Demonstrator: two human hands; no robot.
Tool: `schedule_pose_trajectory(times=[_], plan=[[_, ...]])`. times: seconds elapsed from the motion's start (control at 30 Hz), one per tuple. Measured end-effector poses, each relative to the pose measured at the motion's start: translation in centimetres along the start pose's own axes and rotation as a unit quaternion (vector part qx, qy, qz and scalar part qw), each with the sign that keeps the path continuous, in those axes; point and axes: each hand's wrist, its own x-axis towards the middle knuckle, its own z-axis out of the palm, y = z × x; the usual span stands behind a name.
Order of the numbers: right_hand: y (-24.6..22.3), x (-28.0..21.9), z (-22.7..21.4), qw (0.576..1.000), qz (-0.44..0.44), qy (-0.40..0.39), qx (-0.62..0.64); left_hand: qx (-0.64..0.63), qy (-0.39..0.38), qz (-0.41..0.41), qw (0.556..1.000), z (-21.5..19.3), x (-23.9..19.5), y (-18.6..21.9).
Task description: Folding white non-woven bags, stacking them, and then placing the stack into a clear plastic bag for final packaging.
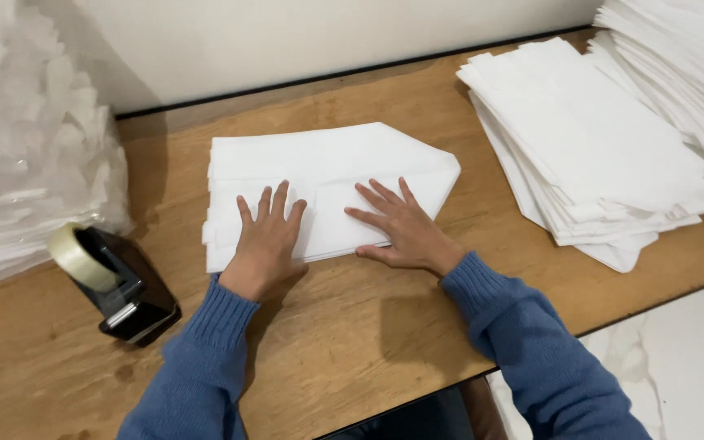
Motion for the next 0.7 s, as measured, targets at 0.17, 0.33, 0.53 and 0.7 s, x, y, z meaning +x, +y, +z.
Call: schedule_pose_trajectory(times=[0.17, 0.33, 0.53, 0.7], plan=[[5.8, -1.8, -3.0, 0.96, 0.118, 0.223, -0.125, -0.049, 0.07, 0.14, 0.986, -2.3, 1.7, 5.7], [12.7, -5.3, -2.8, 0.877, 0.296, 0.328, -0.188, -0.066, 0.158, 0.268, 0.948, 0.6, 9.1, 12.9], [15.5, -6.5, -0.4, 0.789, 0.462, 0.268, -0.302, -0.092, 0.19, 0.24, 0.948, 3.4, 16.4, 18.6], [11.1, -4.9, -3.2, 0.829, 0.501, 0.156, -0.195, -0.13, 0.208, 0.203, 0.948, 3.1, 16.6, 18.0]])
